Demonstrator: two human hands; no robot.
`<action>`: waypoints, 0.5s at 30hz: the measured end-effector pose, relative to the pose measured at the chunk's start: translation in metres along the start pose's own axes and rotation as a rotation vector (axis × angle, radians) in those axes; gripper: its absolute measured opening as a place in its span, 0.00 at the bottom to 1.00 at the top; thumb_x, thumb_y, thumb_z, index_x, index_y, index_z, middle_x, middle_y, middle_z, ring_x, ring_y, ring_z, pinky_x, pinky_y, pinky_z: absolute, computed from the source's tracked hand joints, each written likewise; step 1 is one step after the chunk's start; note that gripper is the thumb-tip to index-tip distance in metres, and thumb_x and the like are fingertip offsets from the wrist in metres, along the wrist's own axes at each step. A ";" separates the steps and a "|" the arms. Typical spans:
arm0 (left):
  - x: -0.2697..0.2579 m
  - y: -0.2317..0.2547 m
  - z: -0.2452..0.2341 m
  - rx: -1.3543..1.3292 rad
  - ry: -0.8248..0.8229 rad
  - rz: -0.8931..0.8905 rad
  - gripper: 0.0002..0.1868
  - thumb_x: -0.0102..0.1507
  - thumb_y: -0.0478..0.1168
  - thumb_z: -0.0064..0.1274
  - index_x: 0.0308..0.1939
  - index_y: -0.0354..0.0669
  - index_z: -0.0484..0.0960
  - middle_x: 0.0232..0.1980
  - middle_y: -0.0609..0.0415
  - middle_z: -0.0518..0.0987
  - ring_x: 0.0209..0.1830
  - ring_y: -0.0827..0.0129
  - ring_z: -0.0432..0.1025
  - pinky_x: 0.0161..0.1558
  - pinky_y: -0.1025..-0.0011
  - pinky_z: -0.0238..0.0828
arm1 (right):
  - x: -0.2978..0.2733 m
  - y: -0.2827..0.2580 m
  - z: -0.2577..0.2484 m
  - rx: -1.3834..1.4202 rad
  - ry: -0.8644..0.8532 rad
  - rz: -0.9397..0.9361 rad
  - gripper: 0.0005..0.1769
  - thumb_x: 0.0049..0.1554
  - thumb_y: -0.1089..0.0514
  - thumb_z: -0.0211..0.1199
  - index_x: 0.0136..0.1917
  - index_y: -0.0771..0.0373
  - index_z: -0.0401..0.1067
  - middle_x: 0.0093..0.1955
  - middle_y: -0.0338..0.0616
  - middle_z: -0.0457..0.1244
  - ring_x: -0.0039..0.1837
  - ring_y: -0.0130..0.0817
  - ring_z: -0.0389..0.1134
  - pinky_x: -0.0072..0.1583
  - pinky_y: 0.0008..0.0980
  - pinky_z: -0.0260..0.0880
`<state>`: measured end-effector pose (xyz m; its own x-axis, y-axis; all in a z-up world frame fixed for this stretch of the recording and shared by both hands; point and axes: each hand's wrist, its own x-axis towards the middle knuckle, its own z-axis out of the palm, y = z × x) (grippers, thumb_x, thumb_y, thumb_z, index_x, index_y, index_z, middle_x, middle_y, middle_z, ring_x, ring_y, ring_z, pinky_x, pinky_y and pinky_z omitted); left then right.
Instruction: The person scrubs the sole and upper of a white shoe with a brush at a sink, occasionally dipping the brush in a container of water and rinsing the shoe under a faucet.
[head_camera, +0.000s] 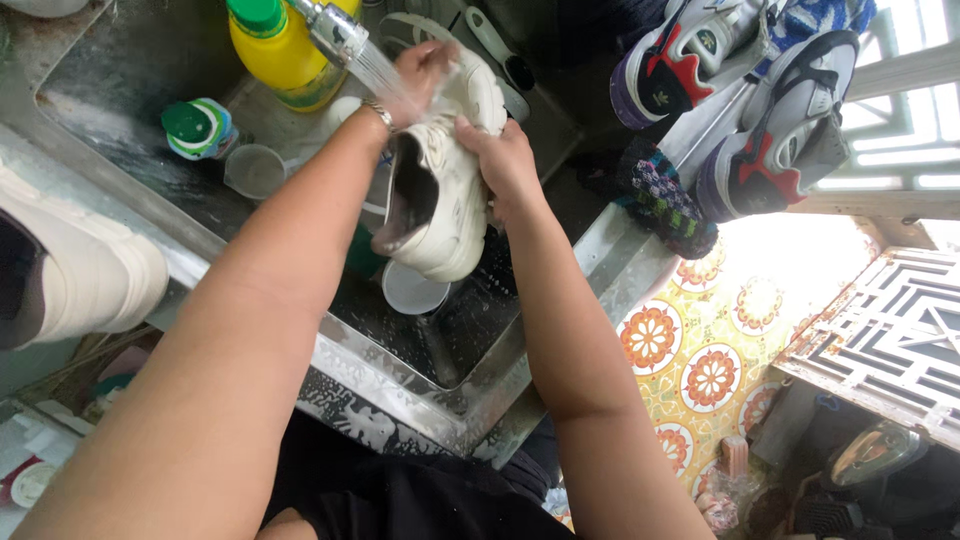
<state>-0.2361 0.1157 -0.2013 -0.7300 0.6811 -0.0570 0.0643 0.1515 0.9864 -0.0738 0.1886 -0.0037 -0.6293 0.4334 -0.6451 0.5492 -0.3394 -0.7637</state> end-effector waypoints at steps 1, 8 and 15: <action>-0.006 0.003 -0.005 -0.076 -0.034 -0.123 0.37 0.65 0.62 0.59 0.63 0.35 0.71 0.56 0.46 0.80 0.54 0.61 0.77 0.55 0.66 0.76 | 0.003 0.000 -0.001 0.018 -0.015 0.022 0.26 0.54 0.56 0.67 0.60 0.72 0.66 0.48 0.56 0.71 0.44 0.40 0.76 0.46 0.36 0.79; -0.077 0.070 -0.022 -0.752 -0.064 -0.236 0.51 0.52 0.33 0.69 0.74 0.43 0.56 0.58 0.49 0.78 0.55 0.63 0.78 0.53 0.64 0.81 | -0.002 -0.001 -0.010 0.029 -0.121 0.046 0.24 0.52 0.57 0.69 0.57 0.74 0.68 0.44 0.55 0.71 0.40 0.39 0.75 0.44 0.37 0.78; -0.097 0.096 -0.020 -0.230 0.442 -0.338 0.27 0.59 0.48 0.67 0.57 0.39 0.77 0.53 0.52 0.86 0.50 0.66 0.82 0.51 0.69 0.81 | -0.008 0.005 -0.001 -0.058 -0.233 0.053 0.25 0.52 0.55 0.70 0.56 0.74 0.70 0.43 0.54 0.71 0.38 0.38 0.75 0.41 0.37 0.77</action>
<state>-0.1729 0.0495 -0.0975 -0.9013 0.2519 -0.3525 -0.3338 0.1150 0.9356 -0.0651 0.1840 -0.0024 -0.7045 0.2097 -0.6780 0.6117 -0.3048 -0.7300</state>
